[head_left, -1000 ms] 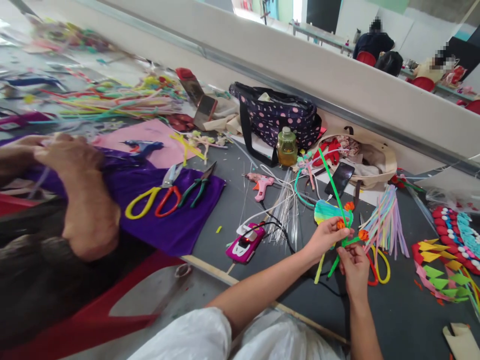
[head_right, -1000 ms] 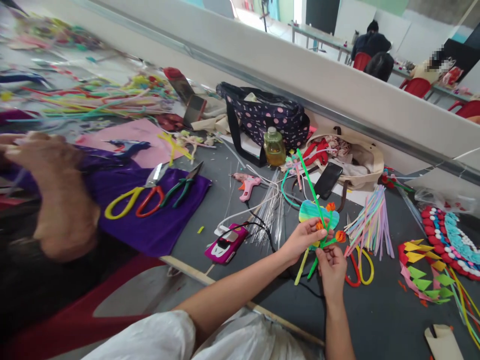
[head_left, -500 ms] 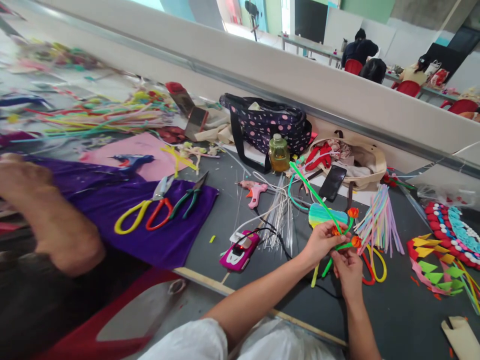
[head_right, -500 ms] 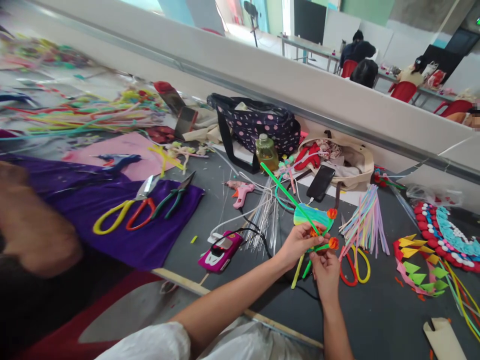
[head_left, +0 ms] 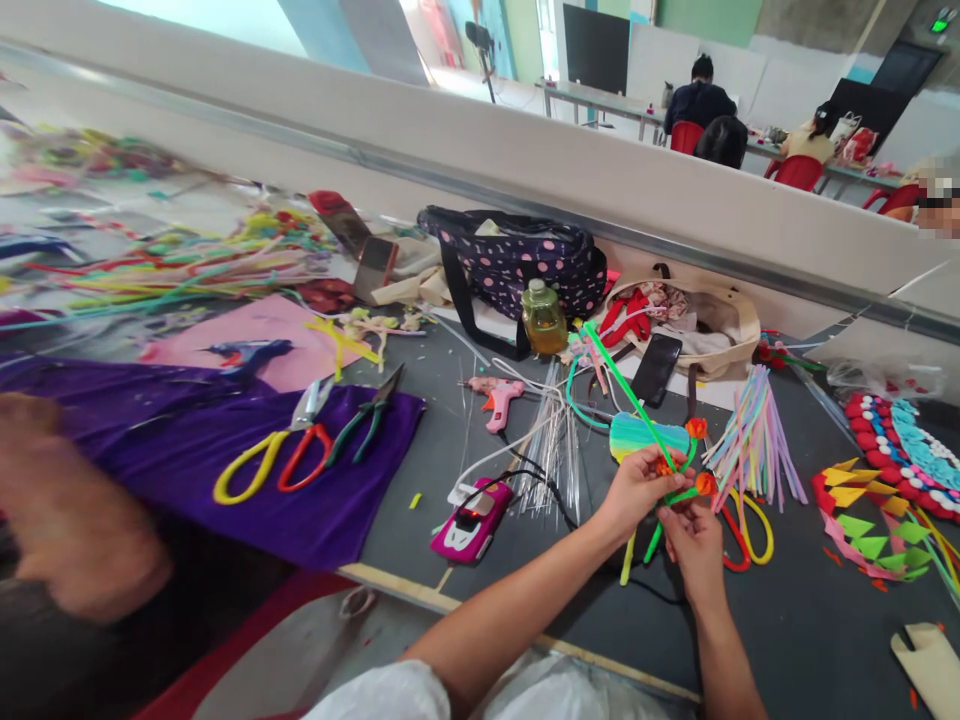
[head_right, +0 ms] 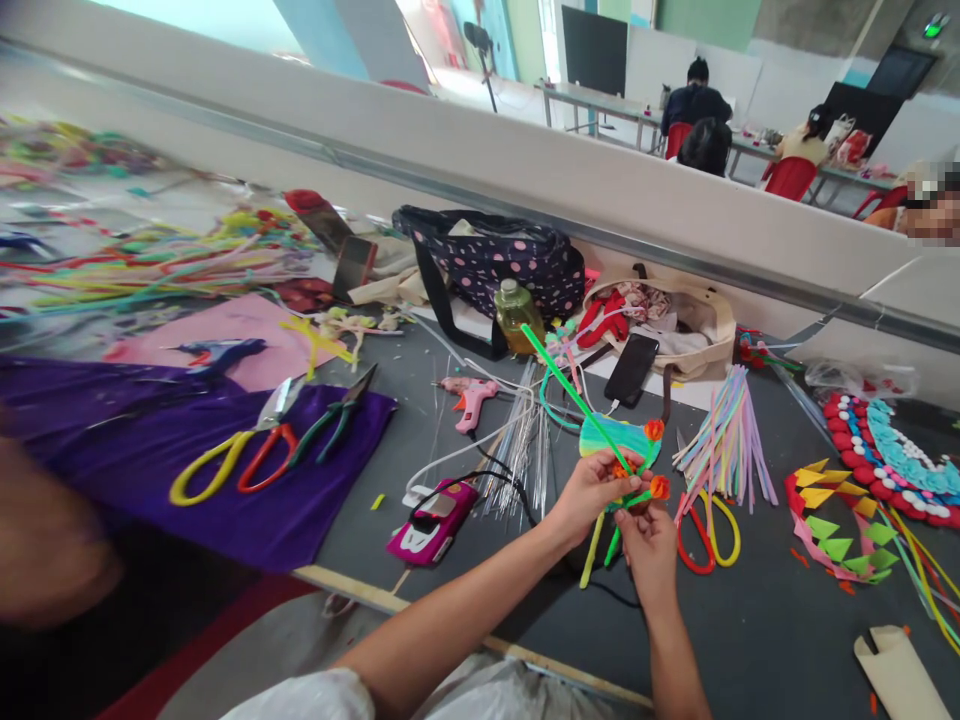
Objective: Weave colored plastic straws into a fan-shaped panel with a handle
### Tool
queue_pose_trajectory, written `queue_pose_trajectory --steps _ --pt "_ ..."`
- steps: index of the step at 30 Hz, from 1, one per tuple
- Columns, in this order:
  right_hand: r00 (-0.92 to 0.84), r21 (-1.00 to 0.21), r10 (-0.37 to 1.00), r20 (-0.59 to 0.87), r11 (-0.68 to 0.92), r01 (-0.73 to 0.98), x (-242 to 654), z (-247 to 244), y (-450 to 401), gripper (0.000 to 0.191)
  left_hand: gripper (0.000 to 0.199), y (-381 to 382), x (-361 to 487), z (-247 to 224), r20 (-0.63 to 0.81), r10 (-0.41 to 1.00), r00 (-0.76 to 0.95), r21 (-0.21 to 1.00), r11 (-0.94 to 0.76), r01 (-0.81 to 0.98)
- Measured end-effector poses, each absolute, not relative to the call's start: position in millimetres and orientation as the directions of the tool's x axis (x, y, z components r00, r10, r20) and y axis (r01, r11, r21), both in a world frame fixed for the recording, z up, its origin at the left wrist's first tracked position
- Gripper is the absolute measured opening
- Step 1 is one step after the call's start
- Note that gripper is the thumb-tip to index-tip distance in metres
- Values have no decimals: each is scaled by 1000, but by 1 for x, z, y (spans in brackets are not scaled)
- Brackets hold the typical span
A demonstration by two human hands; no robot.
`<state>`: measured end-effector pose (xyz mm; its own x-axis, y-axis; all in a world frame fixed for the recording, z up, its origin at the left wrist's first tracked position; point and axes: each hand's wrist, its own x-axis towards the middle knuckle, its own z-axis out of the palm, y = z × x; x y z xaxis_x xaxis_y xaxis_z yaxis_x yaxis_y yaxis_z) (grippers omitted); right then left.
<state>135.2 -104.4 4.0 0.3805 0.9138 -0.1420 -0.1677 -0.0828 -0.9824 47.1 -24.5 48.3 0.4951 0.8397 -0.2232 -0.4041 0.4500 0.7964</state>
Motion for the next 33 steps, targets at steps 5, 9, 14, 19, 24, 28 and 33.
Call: queue_pose_trajectory --steps 5,9,14,19,24,28,33 --pt "385 -981 911 -148 -84 -177 139 -1 -103 36 43 -21 49 45 -236 820 522 787 476 -392" --pt "384 -985 914 -133 -78 -157 147 -7 -101 35 50 -15 48 41 -206 795 571 787 481 -386" --pt "409 -988 905 -116 -64 -138 157 -11 -100 32 49 -4 44 38 -163 762 627 851 430 -301" --pt "425 -988 895 -134 -90 -124 167 -10 -100 30 38 6 40 36 -165 781 603 918 344 -195" --pt "481 -991 868 -124 -79 -113 171 -5 -99 34 35 11 43 30 -183 815 550 918 342 -201" --pt "463 -982 870 -170 -109 -156 172 -7 -99 35 34 13 44 27 -196 823 533 909 356 -215" --pt "465 -981 871 -161 -91 -169 173 -13 -101 32 39 13 43 28 -217 797 564 893 396 -216"
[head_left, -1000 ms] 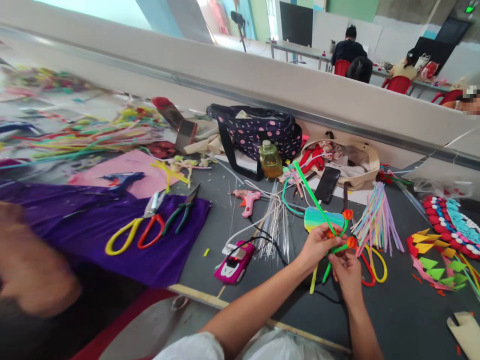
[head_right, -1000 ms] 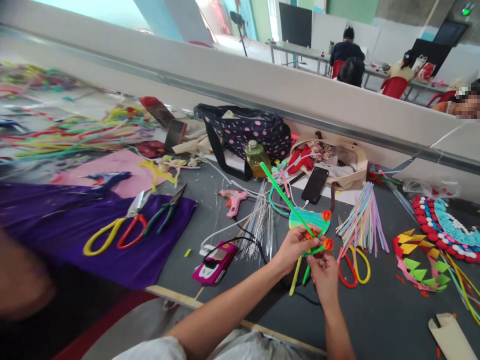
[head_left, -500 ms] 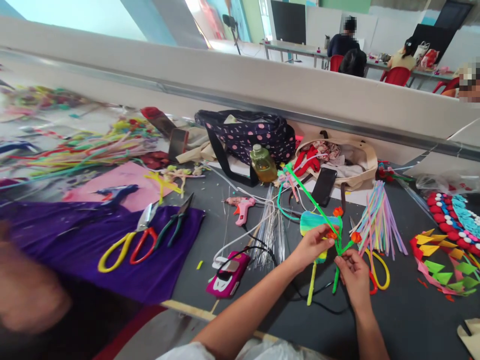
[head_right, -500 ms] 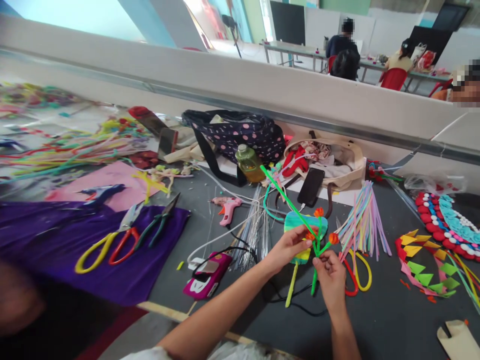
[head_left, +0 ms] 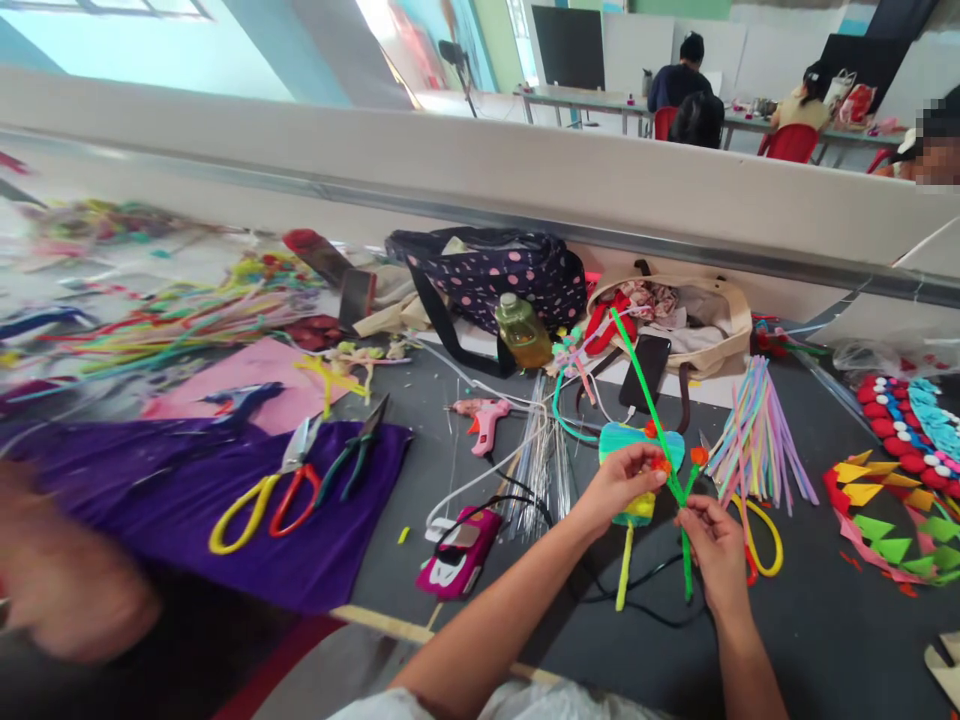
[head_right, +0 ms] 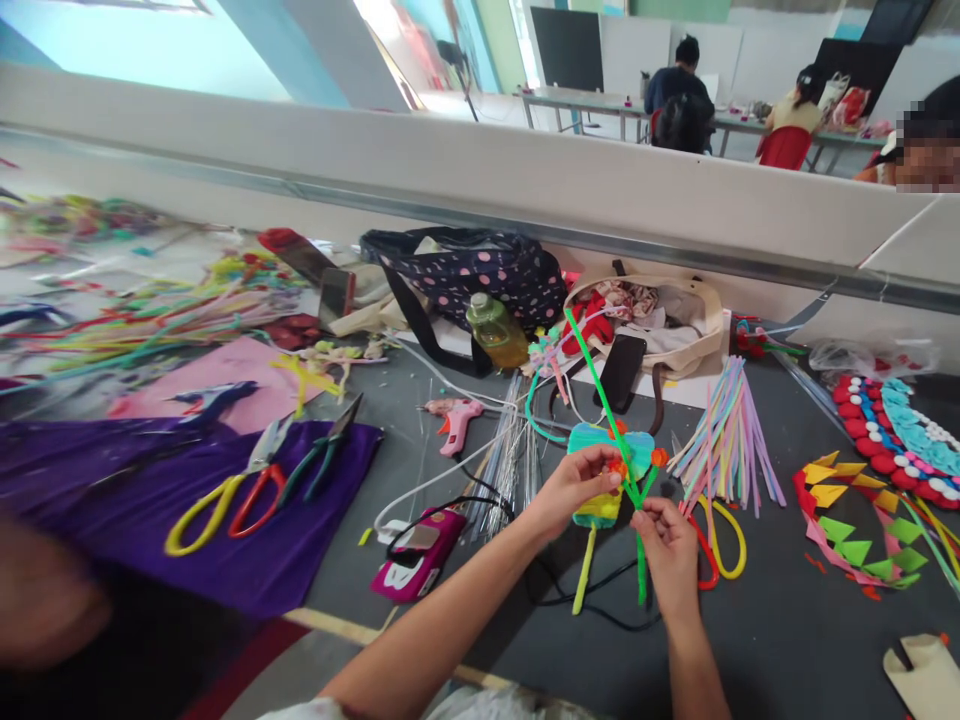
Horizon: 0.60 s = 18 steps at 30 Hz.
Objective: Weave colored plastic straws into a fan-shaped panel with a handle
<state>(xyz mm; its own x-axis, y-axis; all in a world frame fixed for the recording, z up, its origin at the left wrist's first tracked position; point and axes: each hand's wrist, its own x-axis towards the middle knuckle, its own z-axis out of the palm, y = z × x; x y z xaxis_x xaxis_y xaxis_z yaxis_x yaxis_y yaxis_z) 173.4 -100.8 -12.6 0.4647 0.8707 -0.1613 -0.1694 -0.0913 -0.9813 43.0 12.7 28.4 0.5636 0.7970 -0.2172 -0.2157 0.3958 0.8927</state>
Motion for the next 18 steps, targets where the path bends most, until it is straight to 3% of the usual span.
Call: queue_pose_trajectory --steps 12,15,18 --pt "441 -984 881 -172 -134 -116 182 -14 -107 40 33 13 38 31 -249 818 519 882 412 -227" --pt "522 -985 851 -60 -136 110 196 -15 -113 38 34 12 35 31 -256 832 493 880 411 -236" --pt "535 -860 836 121 -181 477 215 -22 -124 31 33 11 32 32 -256 835 486 876 414 -249"
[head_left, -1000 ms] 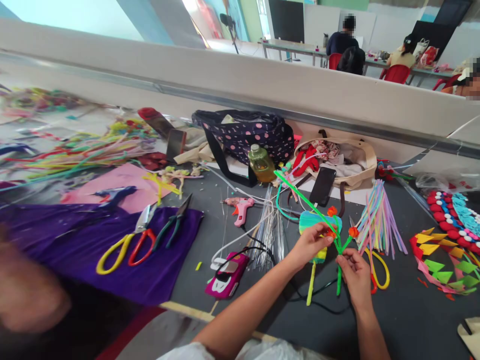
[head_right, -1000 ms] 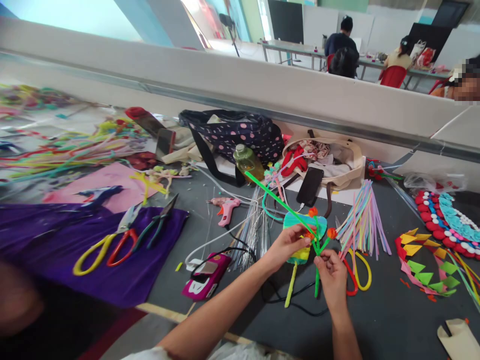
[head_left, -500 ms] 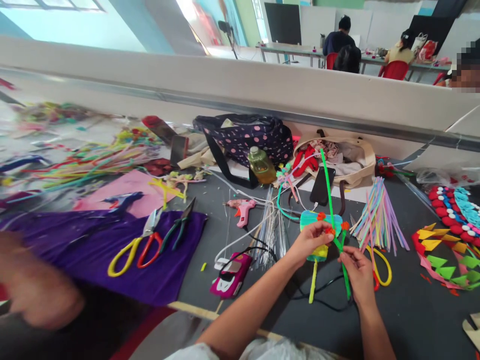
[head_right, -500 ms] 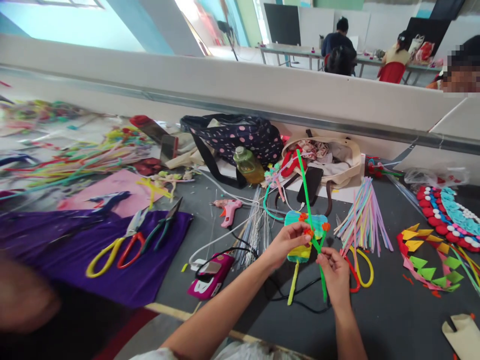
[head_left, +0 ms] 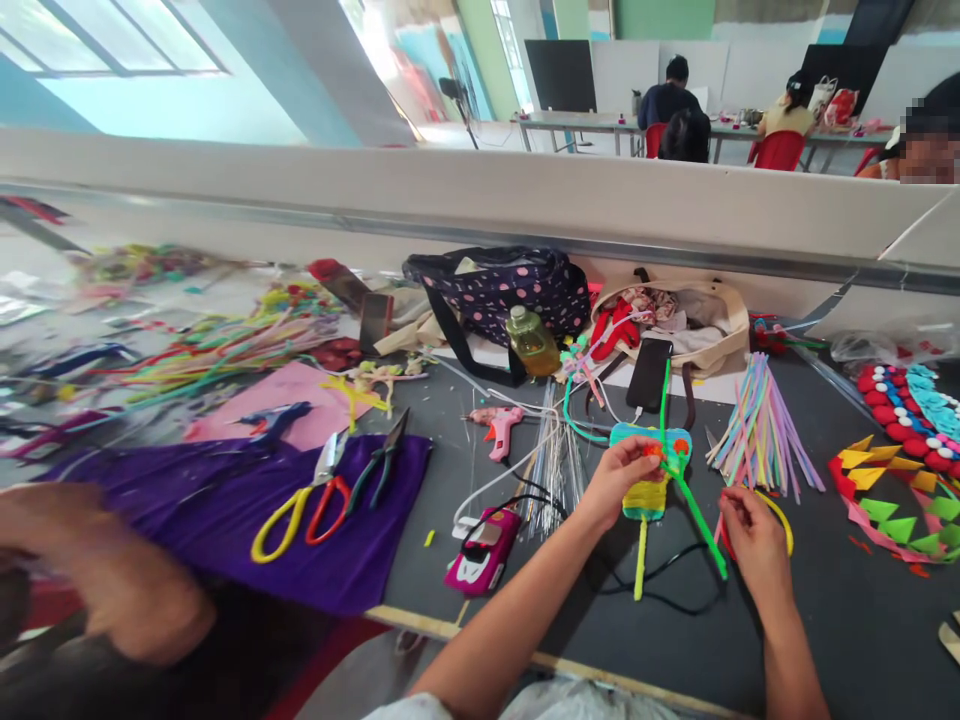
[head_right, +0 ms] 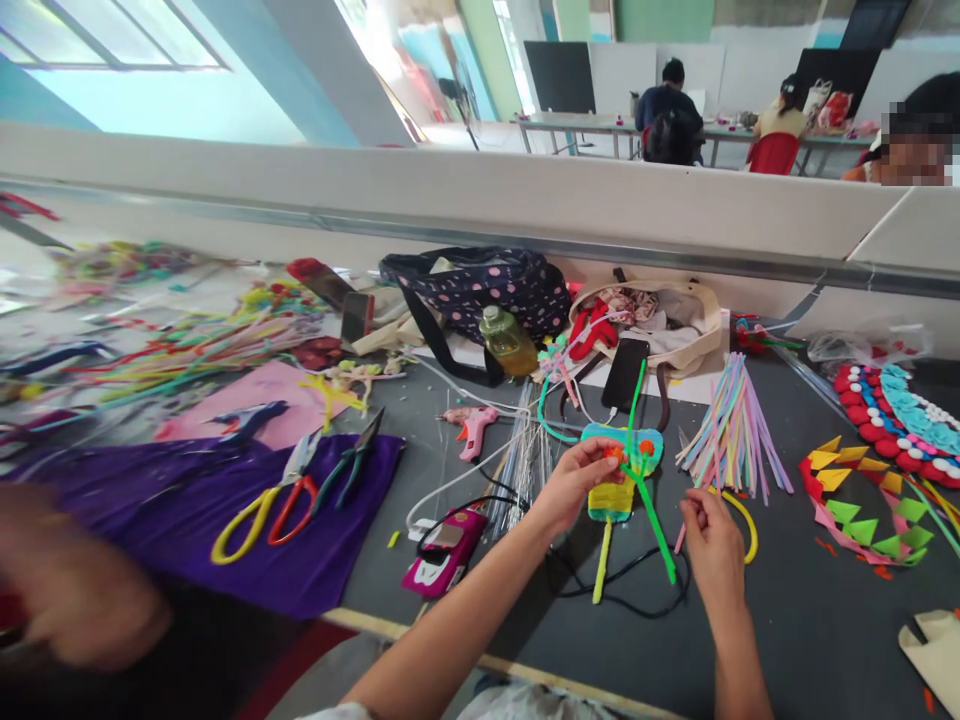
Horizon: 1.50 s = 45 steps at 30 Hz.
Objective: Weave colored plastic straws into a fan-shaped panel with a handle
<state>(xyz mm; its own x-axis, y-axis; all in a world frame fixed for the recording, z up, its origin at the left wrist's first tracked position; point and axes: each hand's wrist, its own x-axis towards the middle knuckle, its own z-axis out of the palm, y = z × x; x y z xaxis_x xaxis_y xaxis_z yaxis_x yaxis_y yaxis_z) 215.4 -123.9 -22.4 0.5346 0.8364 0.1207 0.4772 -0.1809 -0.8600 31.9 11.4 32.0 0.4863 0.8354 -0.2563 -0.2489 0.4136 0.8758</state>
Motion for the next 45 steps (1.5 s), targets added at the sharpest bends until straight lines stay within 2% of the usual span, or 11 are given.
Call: queue_pose_trajectory --steps 4,10,14,20,23,25,27,34,38,41,45 --pt "411 -541 870 271 -216 813 233 -42 -144 31 34 12 29 37 -236 841 486 863 411 -292" --pt "376 -266 896 238 -312 912 234 -59 -162 34 36 16 28 47 -209 876 435 846 385 -370" --pt "374 -244 908 186 -326 913 239 -56 -163 42 37 20 27 50 -223 878 424 831 399 -387" --pt "362 -375 929 79 -309 874 257 -46 -159 51 35 25 25 52 -241 876 418 762 438 -477" --pt "459 -664 886 -67 -382 642 265 -31 -160 49 35 28 25 52 -239 875 421 742 445 -502" --pt "477 -862 853 -210 -392 322 271 -16 -165 56 36 29 25 52 -234 879 415 745 437 -504" --pt "442 -928 830 -341 -371 -19 277 2 -173 64 36 30 27 52 -222 890 399 760 415 -501" --pt "216 -712 815 -538 -302 -634 273 28 -209 46 35 34 37 50 -197 910 364 807 362 -466" --pt "141 -591 821 -553 -267 -762 258 22 -224 42 33 37 44 45 -193 919 343 823 342 -453" --pt "81 -516 823 -562 -272 -812 246 23 -232 56 33 39 48 42 -185 925 331 837 325 -441" --pt "121 -540 873 -473 -178 -822 224 25 -237 66 33 40 54 40 -180 932 313 850 308 -427"
